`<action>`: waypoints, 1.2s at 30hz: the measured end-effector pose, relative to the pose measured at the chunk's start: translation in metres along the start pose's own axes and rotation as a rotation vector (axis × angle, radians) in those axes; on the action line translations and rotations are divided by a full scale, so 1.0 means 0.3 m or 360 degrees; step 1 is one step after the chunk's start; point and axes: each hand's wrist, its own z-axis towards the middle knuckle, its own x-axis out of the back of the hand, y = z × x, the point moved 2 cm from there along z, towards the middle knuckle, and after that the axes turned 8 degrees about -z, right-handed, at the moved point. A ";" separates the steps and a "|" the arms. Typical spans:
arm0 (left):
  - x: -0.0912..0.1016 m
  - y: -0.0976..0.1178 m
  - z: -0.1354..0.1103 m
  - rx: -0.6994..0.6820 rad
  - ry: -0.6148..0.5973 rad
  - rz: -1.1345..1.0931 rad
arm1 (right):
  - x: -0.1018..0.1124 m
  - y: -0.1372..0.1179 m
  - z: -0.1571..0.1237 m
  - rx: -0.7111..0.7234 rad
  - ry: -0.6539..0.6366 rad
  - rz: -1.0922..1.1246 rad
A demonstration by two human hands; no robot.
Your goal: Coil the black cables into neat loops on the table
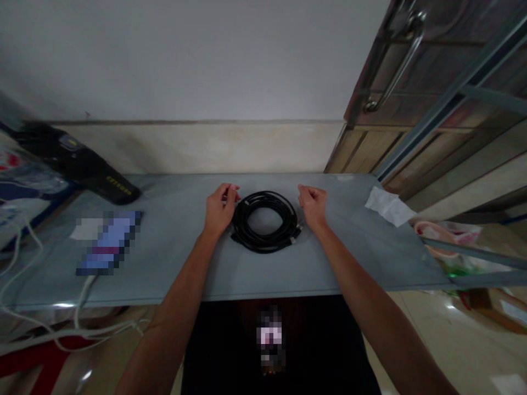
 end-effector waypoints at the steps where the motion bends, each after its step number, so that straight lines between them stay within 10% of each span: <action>1: -0.001 -0.003 0.000 0.0005 -0.0006 0.0000 | 0.000 0.000 0.000 0.0000 -0.0001 -0.0008; 36: -0.002 0.000 -0.006 -0.0030 -0.0080 0.0084 | -0.001 -0.019 -0.004 0.0068 -0.0028 -0.0067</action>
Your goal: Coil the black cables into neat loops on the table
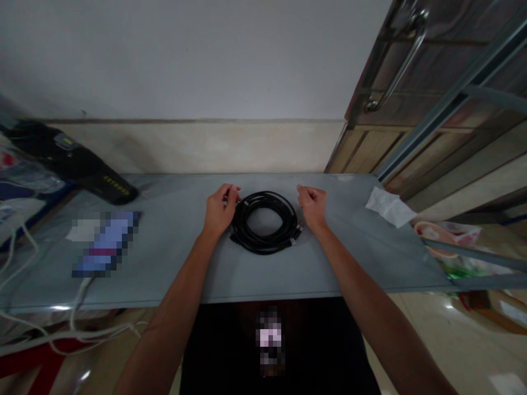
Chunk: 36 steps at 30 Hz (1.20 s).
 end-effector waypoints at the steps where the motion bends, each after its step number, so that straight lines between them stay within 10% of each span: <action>1: 0.000 -0.001 0.000 0.0006 -0.0002 -0.0001 | 0.000 -0.007 -0.001 0.0004 0.0000 -0.0022; 10: -0.001 -0.003 0.006 0.0009 0.0007 -0.0027 | 0.049 -0.157 -0.065 0.0406 -0.0083 -0.0367; 18: 0.005 -0.006 0.003 -0.0020 0.0006 -0.0018 | -0.043 -0.337 -0.342 0.1014 -0.0922 -0.1183; 27: 0.023 0.042 -0.053 -0.0104 0.0128 -0.0087 | -0.111 -0.238 -0.404 0.1071 -0.0915 -0.1559; 36: 0.160 0.142 -0.347 0.0230 0.0018 -0.0309 | 0.014 -0.150 -0.359 0.1115 -0.0787 -0.1594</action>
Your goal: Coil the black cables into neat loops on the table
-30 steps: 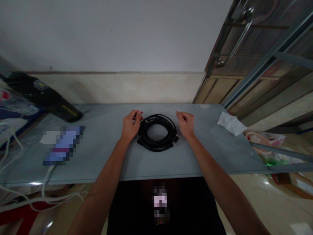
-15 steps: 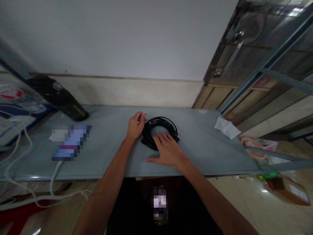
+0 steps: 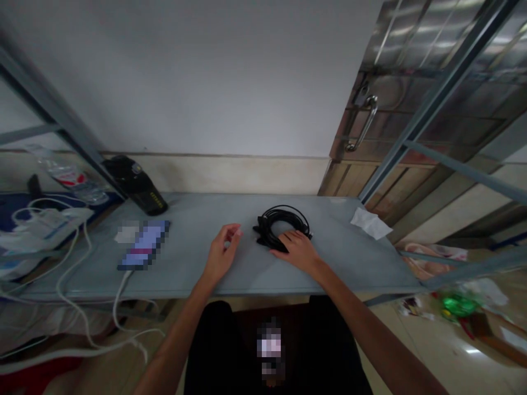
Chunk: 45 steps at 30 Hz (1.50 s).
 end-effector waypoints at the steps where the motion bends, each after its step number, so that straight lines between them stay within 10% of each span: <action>1: 0.007 0.002 -0.024 0.0066 -0.0006 -0.0083 | -0.001 0.004 -0.007 -0.0038 0.0017 0.0024; 45: 0.037 0.015 -0.058 0.0255 0.0203 -0.0349 | 0.051 0.002 -0.017 -0.0230 0.0070 0.0089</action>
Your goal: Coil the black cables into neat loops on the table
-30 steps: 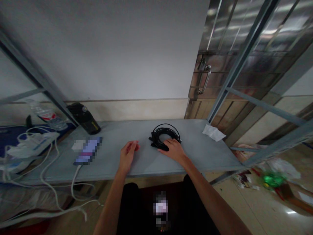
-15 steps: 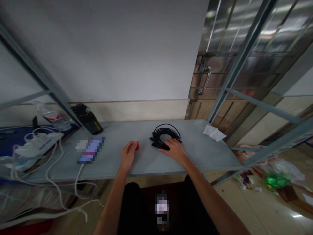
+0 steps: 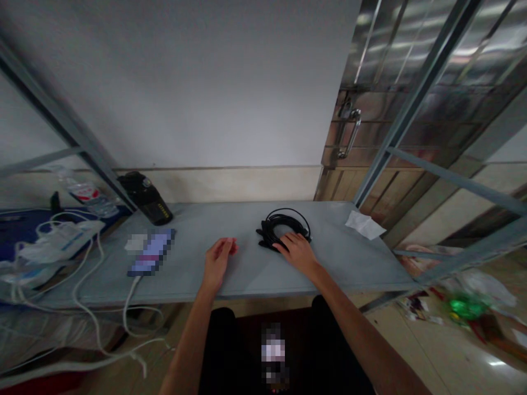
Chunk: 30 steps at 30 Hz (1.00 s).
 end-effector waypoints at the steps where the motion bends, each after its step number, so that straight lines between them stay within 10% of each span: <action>1: 0.000 -0.003 0.001 0.0005 -0.0005 0.0003 | 0.000 0.000 0.004 0.0001 -0.0006 0.0000; 18: -0.001 -0.006 0.002 0.0056 -0.0016 0.0027 | 0.003 -0.086 0.142 -0.0117 -0.0006 0.0278; 30: -0.003 0.006 0.006 0.0018 -0.0026 -0.0033 | 0.286 -0.049 0.216 -0.0663 0.0464 0.1162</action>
